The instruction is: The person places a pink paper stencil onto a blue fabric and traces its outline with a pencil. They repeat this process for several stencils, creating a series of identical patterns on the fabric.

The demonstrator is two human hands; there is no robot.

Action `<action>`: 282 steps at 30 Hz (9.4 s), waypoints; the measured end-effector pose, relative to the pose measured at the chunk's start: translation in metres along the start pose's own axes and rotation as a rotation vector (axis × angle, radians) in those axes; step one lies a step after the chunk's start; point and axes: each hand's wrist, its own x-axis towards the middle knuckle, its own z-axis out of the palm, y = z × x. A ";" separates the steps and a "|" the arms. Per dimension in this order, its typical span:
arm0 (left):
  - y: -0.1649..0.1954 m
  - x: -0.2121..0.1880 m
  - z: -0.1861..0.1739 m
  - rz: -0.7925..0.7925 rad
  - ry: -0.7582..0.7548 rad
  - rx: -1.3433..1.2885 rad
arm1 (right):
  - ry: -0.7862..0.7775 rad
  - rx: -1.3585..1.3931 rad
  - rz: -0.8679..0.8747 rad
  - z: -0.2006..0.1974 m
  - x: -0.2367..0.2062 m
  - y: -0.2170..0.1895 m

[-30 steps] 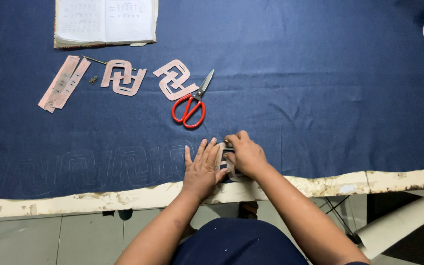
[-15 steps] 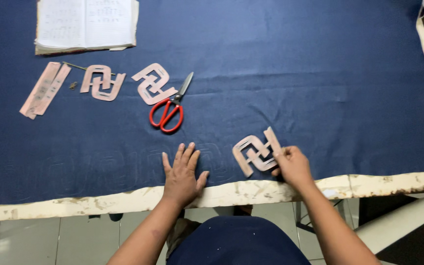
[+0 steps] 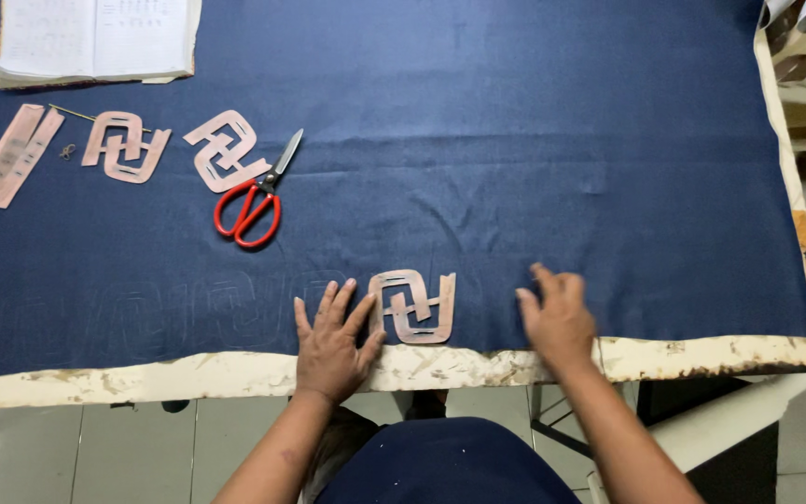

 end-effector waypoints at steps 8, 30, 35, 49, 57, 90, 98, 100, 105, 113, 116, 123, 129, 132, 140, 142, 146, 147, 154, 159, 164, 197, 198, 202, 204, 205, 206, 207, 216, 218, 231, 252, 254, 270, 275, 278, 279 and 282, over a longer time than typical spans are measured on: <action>-0.004 0.000 0.010 -0.047 -0.036 0.024 | 0.011 -0.154 0.301 -0.027 0.015 0.117; 0.000 0.009 -0.020 -0.091 -0.248 -0.182 | -0.209 0.373 -0.069 -0.002 -0.026 -0.061; -0.004 0.008 -0.015 -0.031 -0.180 -0.196 | -0.224 0.354 -0.031 -0.003 -0.020 -0.063; 0.009 0.010 -0.024 -0.105 -0.197 -0.193 | -0.439 0.166 -0.043 -0.020 0.007 -0.064; 0.011 0.006 -0.024 -0.113 -0.130 -0.280 | -0.466 0.111 -0.119 -0.020 0.016 -0.063; 0.012 0.004 -0.017 -0.126 -0.103 -0.249 | -0.483 0.152 -0.056 -0.022 0.018 -0.064; 0.011 0.004 -0.017 -0.132 -0.112 -0.250 | -0.496 0.117 -0.056 -0.020 0.020 -0.063; 0.011 0.004 -0.017 -0.135 -0.116 -0.251 | -0.491 0.118 -0.059 -0.020 0.020 -0.063; 0.010 0.004 -0.016 -0.118 -0.104 -0.248 | -0.485 0.130 -0.064 -0.021 0.019 -0.064; 0.013 0.005 -0.014 -0.142 -0.087 -0.256 | -0.471 0.129 -0.078 -0.020 0.019 -0.064; 0.013 0.006 -0.016 -0.160 -0.107 -0.267 | -0.460 0.136 -0.099 -0.018 0.019 -0.063; 0.013 0.006 -0.017 -0.153 -0.117 -0.258 | -0.470 0.131 -0.083 -0.016 0.018 -0.062; 0.013 0.006 -0.016 -0.144 -0.101 -0.243 | -0.458 0.118 -0.087 -0.017 0.017 -0.062; 0.013 0.006 -0.016 -0.157 -0.113 -0.246 | -0.472 0.097 -0.055 -0.016 0.018 -0.063; 0.012 0.005 -0.013 -0.146 -0.109 -0.237 | -0.450 0.102 -0.089 -0.013 0.017 -0.061; 0.012 0.004 -0.012 -0.139 -0.100 -0.233 | -0.447 0.099 -0.097 -0.012 0.018 -0.060; 0.013 0.004 -0.014 -0.128 -0.081 -0.228 | -0.427 0.101 -0.125 -0.012 0.017 -0.060; 0.014 0.005 -0.015 -0.126 -0.077 -0.226 | -0.414 0.106 -0.136 -0.013 0.017 -0.060; 0.031 0.020 -0.017 0.015 -0.124 -0.157 | -0.436 0.068 -0.099 -0.008 0.017 -0.060; 0.061 0.032 0.004 0.256 -0.319 -0.054 | -0.379 0.105 -0.172 -0.002 0.020 -0.055; 0.087 0.027 0.032 0.315 -0.055 0.154 | -0.133 0.368 -0.310 -0.011 0.023 -0.080; 0.087 0.017 0.054 0.233 0.000 -0.082 | -0.242 0.226 -0.768 -0.006 0.037 -0.165; 0.086 0.017 0.054 0.190 0.009 -0.191 | -0.265 0.242 -0.768 -0.006 0.036 -0.165; 0.080 0.019 0.052 0.272 -0.085 -0.065 | -0.349 0.240 -0.710 -0.008 0.038 -0.164; 0.079 0.020 0.050 0.379 -0.118 0.195 | -0.308 0.289 -0.658 -0.008 0.044 -0.165; 0.078 0.021 0.049 0.385 -0.075 0.213 | -0.282 0.275 -0.667 -0.008 0.047 -0.166; 0.078 0.022 0.047 0.390 -0.032 0.230 | -0.258 0.261 -0.675 -0.007 0.049 -0.166; 0.078 0.022 0.045 0.395 0.009 0.246 | -0.235 0.247 -0.682 -0.006 0.050 -0.165; 0.075 0.025 0.027 0.377 -0.014 -0.015 | -0.198 0.106 -0.611 -0.014 0.061 -0.146; 0.075 0.026 0.024 0.402 -0.029 0.019 | -0.197 0.190 -0.637 -0.015 0.058 -0.142; 0.071 0.027 0.011 0.458 -0.045 0.035 | -0.183 0.283 -0.607 -0.025 0.033 -0.096; 0.060 0.029 -0.002 0.266 0.049 -0.242 | -0.178 0.339 -0.430 -0.018 -0.013 -0.066; 0.061 0.031 -0.004 0.202 0.047 -0.286 | -0.189 0.360 -0.411 -0.017 -0.015 -0.066; 0.050 0.021 0.001 0.284 0.064 -0.215 | -0.161 0.426 -0.495 -0.011 -0.021 -0.078; 0.042 0.023 -0.010 0.147 -0.028 -0.180 | -0.078 0.350 -0.557 -0.009 -0.011 -0.089; 0.041 0.024 -0.014 0.094 -0.042 -0.180 | -0.064 0.328 -0.561 -0.008 -0.006 -0.094; 0.039 0.024 -0.015 0.078 -0.055 -0.177 | -0.071 0.314 -0.558 -0.008 -0.004 -0.095; 0.036 0.024 -0.016 0.053 -0.065 -0.178 | -0.056 0.379 -0.521 -0.009 0.000 -0.096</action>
